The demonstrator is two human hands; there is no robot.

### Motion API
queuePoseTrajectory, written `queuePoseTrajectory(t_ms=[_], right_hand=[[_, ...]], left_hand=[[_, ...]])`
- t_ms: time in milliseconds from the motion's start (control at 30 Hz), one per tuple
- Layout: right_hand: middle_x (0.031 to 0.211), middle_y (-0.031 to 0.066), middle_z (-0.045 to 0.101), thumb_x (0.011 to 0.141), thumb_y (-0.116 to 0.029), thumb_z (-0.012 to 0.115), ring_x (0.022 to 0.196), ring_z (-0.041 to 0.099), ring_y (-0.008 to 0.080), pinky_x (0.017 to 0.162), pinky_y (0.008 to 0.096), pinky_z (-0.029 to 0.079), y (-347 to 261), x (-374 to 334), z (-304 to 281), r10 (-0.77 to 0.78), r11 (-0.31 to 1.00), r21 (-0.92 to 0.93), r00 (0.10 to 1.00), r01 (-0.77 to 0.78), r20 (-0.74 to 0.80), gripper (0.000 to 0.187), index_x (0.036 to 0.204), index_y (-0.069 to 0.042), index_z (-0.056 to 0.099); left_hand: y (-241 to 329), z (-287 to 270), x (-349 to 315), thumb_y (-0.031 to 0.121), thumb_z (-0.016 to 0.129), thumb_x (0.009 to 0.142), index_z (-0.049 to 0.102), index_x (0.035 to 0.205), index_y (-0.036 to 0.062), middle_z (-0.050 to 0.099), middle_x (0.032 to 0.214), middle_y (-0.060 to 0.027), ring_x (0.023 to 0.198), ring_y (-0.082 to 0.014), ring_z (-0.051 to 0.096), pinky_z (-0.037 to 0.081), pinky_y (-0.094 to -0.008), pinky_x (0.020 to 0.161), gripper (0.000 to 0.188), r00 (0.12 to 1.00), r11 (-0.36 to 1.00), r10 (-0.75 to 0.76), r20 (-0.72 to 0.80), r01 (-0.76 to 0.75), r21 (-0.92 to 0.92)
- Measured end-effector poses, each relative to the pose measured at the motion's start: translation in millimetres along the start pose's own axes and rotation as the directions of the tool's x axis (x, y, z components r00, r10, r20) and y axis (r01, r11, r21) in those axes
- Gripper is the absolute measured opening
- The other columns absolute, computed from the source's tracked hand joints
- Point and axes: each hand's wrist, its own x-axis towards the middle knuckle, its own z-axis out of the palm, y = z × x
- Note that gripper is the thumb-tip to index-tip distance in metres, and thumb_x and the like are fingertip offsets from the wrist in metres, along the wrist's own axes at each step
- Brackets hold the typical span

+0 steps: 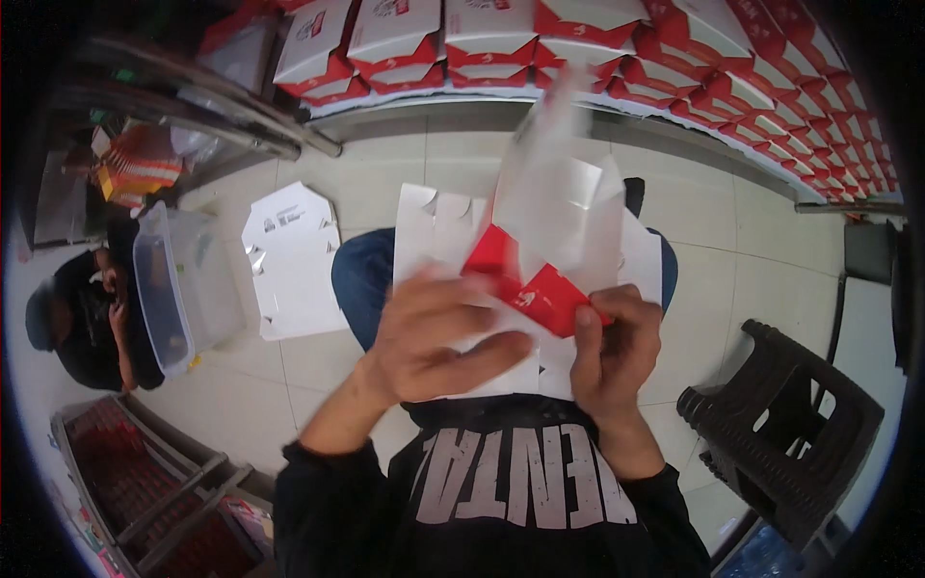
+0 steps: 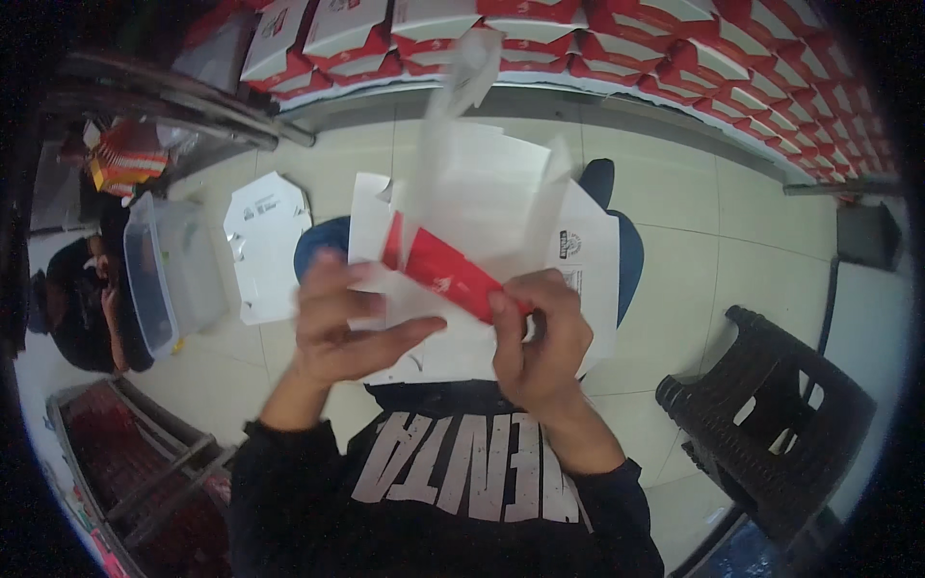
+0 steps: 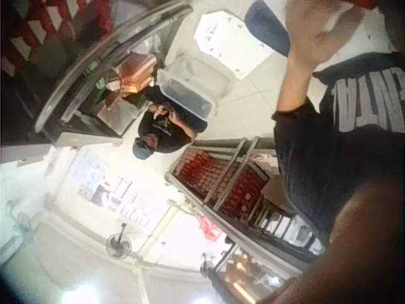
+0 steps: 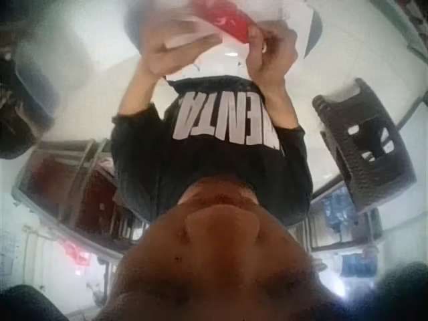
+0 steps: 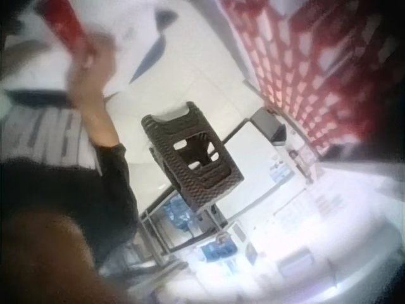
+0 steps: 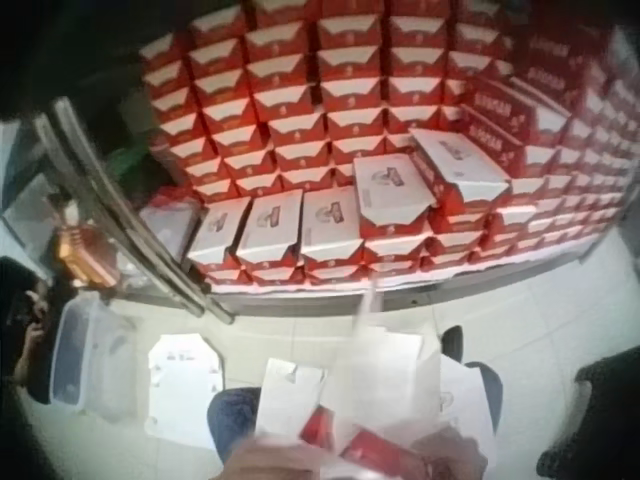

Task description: The person sits on the floor and folds flat white cardboard sheets into small rectangular boxes. They insert a red rectangular item into each folded box, close the flaps, and place the finished boxes onto a nearby metal shelf. The process is repeated continuously with multiple units.

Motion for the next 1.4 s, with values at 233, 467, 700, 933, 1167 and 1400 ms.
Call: queuePoseTrajectory(t_ms=[233, 467, 700, 933, 1167, 1400], right_hand=[[0.100, 0.0136, 0.058, 0.102, -0.010, 0.054, 0.076, 0.055, 0.0132, 0.064, 0.0250, 0.045, -3.3, -6.0, 28.1, -0.017, 0.993, 0.116, 0.992, 0.002, 0.128, 0.013, 0.110, 0.000, 0.056], [0.099, 0.0099, 0.060, 0.107, -0.026, 0.047, 0.071, 0.056, 0.0140, 0.065, 0.0279, 0.045, 52.6, 30.0, -3.6, 0.565, 0.794, 0.221, 0.821, -0.567, 0.077, 0.035, 0.112, 0.005, 0.062], [0.100, 0.0122, 0.064, 0.104, -0.010, 0.052, 0.068, 0.056, 0.0118, 0.061, 0.0268, 0.046, 44.1, 26.6, -10.6, 0.244, 0.943, 0.202, 0.962, -0.264, 0.123, 0.025, 0.102, 0.010, 0.067], [0.093, 0.0052, 0.062, 0.096, -0.008, 0.068, 0.059, 0.052, 0.0094, 0.053, 0.0247, 0.042, 62.2, 17.7, -1.5, 0.600, 0.580, 0.538, 0.767, -0.612, 0.227, 0.009, 0.095, 0.001, 0.068], [0.093, 0.0046, 0.061, 0.095, -0.007, 0.067, 0.060, 0.052, 0.0092, 0.055, 0.0244, 0.042, 58.2, 22.7, -0.8, 0.400, 0.860, 0.273, 0.902, -0.430, 0.161, 0.006, 0.093, -0.002, 0.065], [0.095, 0.0061, 0.060, 0.091, -0.010, 0.070, 0.074, 0.054, 0.0079, 0.063, 0.0225, 0.044, 14.3, 52.1, -16.4, 0.226, 0.863, 0.449, 0.972, -0.231, 0.065, 0.051, 0.132, -0.002, 0.042]], left_hand=[[-0.1, 37.8, -23.8, 0.034, 0.101, 0.053, 0.037, 0.129, 0.0193, 0.030, 0.137, -0.0214, 0.139, -0.0455, 0.032, 0.032, -0.0595, 0.116, 0.099, 0.844, 0.888, -0.459, -0.278, 0.426, -0.174], [-12.4, 37.9, -34.2, 0.032, 0.069, 0.092, 0.042, 0.125, 0.0281, 0.041, 0.133, -0.0118, 0.135, -0.0387, 0.043, 0.041, -0.0550, 0.110, 0.043, 0.761, 0.799, -0.546, -0.351, 0.347, -0.492], [-29.9, 33.4, -57.4, 0.022, 0.073, 0.087, 0.039, 0.108, 0.0171, 0.045, 0.130, -0.0122, 0.129, -0.0346, 0.049, 0.043, -0.0487, 0.108, 0.040, 0.712, 0.792, -0.548, -0.440, 0.271, -0.547], [-18.2, 17.7, -51.3, 0.043, 0.076, 0.079, 0.039, 0.126, 0.0147, 0.046, 0.133, -0.0125, 0.129, -0.0295, 0.048, 0.040, -0.0473, 0.110, 0.066, 0.336, 0.420, -0.891, -0.305, 0.356, -0.835], [-26.0, 10.7, -38.8, 0.043, 0.081, 0.074, 0.046, 0.127, 0.0162, 0.046, 0.132, -0.0153, 0.128, -0.0347, 0.050, 0.042, -0.0524, 0.108, 0.069, 0.496, 0.467, -0.832, -0.247, 0.389, -0.794], [-36.0, -5.6, -24.0, 0.022, 0.096, 0.055, 0.060, 0.115, 0.0199, 0.047, 0.131, -0.0144, 0.129, -0.0403, 0.048, 0.044, -0.0538, 0.107, 0.069, 0.969, 0.908, -0.242, 0.043, 0.242, -0.343]])
